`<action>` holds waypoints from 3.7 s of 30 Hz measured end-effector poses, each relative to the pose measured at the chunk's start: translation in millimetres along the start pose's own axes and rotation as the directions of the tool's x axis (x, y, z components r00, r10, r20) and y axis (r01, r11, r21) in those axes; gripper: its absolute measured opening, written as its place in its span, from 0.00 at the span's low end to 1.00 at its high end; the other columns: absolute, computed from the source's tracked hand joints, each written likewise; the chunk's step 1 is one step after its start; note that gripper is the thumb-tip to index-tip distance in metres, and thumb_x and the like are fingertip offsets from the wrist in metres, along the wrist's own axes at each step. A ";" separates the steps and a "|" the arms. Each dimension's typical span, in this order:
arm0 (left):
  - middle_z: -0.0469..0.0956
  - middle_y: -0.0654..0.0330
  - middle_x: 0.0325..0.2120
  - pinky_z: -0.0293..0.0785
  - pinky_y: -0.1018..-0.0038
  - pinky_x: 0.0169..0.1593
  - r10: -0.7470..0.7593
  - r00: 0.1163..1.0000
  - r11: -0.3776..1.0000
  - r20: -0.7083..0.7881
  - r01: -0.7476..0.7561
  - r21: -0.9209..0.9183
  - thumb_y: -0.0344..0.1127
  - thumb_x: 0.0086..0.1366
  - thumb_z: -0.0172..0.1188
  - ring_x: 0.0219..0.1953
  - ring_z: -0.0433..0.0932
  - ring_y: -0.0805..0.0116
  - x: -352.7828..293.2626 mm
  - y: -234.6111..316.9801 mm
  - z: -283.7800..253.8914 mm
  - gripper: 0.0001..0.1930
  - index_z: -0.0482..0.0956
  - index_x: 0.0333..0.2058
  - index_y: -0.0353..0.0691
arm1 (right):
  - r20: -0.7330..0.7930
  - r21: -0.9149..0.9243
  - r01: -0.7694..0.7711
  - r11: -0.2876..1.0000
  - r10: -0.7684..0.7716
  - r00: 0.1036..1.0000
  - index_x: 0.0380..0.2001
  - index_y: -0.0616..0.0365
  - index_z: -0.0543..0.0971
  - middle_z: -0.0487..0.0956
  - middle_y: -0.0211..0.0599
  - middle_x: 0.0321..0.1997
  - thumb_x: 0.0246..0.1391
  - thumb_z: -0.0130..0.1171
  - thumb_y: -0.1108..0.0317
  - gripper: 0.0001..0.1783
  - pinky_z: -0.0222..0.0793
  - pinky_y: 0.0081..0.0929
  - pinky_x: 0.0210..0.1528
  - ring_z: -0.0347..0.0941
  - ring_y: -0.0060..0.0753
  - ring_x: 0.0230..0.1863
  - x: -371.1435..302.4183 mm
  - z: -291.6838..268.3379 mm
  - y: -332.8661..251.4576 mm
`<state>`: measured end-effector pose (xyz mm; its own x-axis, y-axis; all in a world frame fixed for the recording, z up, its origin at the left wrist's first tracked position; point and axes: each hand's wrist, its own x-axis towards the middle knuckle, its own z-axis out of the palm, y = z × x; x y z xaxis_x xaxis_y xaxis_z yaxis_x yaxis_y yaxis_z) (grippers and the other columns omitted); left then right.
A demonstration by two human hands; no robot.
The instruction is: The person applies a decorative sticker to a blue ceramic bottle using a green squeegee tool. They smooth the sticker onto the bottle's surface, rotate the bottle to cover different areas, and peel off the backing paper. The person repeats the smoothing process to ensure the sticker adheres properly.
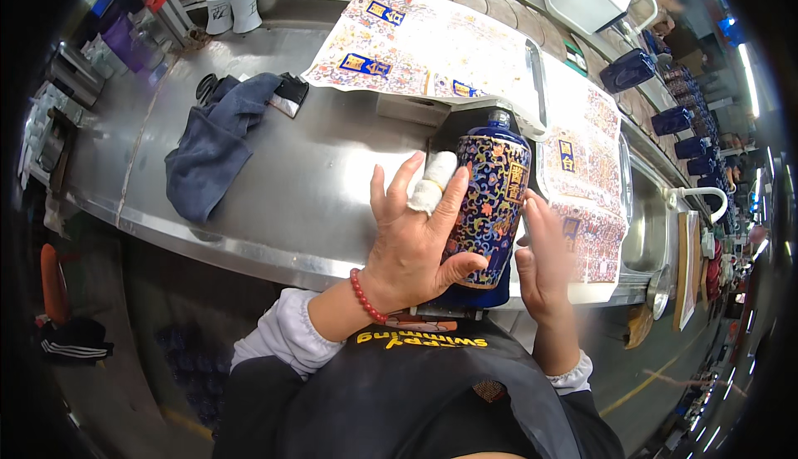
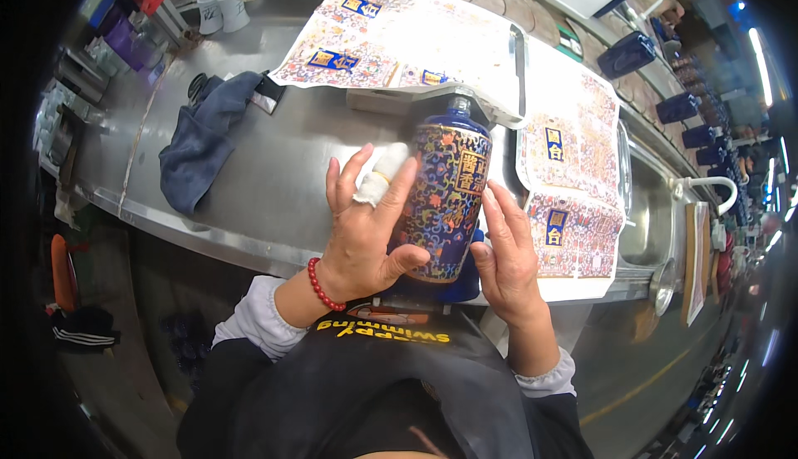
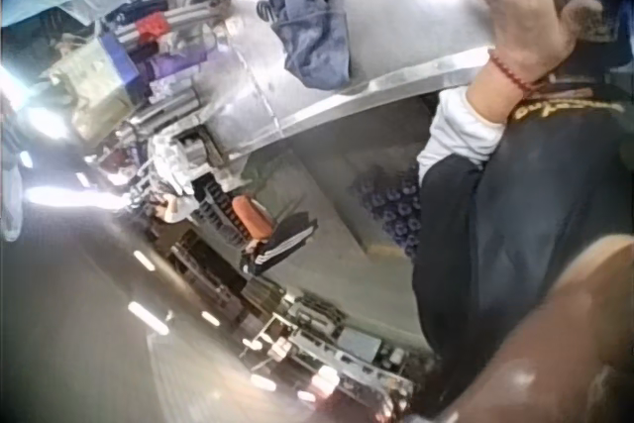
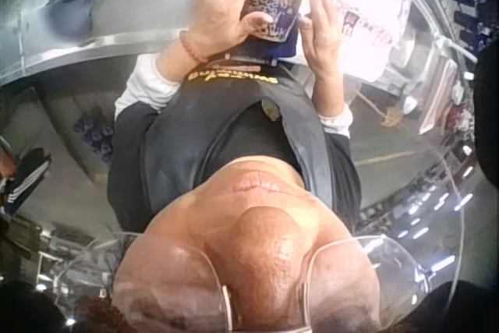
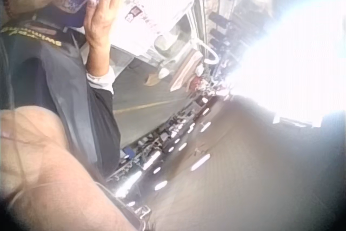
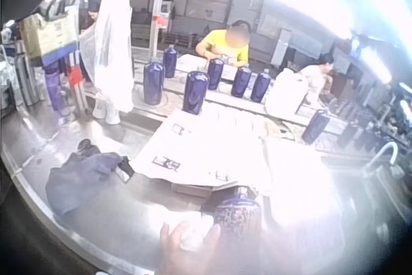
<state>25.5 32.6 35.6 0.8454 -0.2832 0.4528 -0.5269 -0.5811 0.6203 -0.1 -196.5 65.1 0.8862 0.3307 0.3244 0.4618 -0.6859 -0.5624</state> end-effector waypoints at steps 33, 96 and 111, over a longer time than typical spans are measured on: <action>0.77 0.50 0.55 0.30 0.31 0.70 0.078 0.977 0.986 0.198 -0.105 0.132 0.65 0.51 0.70 0.68 0.60 0.44 -24.3 -15.8 -11.0 0.56 0.61 0.68 0.28 | 0.036 0.103 -0.109 0.989 0.105 0.994 0.67 0.72 0.65 0.64 0.64 0.70 0.70 0.53 0.63 0.30 0.62 0.42 0.70 0.64 0.59 0.70 2.6 -5.6 7.3; 0.64 0.37 0.65 0.37 0.37 0.71 0.142 0.990 0.988 0.023 -0.140 -0.068 0.76 0.65 0.44 0.66 0.65 0.42 22.8 -23.3 11.0 0.50 0.63 0.70 0.38 | 0.151 -0.412 0.017 0.911 0.050 0.987 0.64 0.51 0.75 0.66 0.48 0.65 0.51 0.68 0.70 0.35 0.66 0.47 0.64 0.66 0.57 0.61 71.3 -21.2 -30.2; 0.66 0.39 0.65 0.41 0.37 0.71 0.122 0.992 0.984 0.012 -0.120 -0.130 0.74 0.67 0.44 0.65 0.65 0.40 8.1 -25.3 13.1 0.50 0.62 0.70 0.33 | 0.209 -0.444 0.035 0.895 0.065 0.976 0.62 0.44 0.77 0.65 0.49 0.67 0.52 0.69 0.64 0.32 0.64 0.50 0.64 0.64 0.57 0.63 63.2 -23.4 -43.3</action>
<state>46.7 35.0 15.2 0.7755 -0.3610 0.5179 -0.6313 -0.4386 0.6396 35.0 -161.0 127.7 0.9026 0.4131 0.1210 0.4282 -0.8904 -0.1546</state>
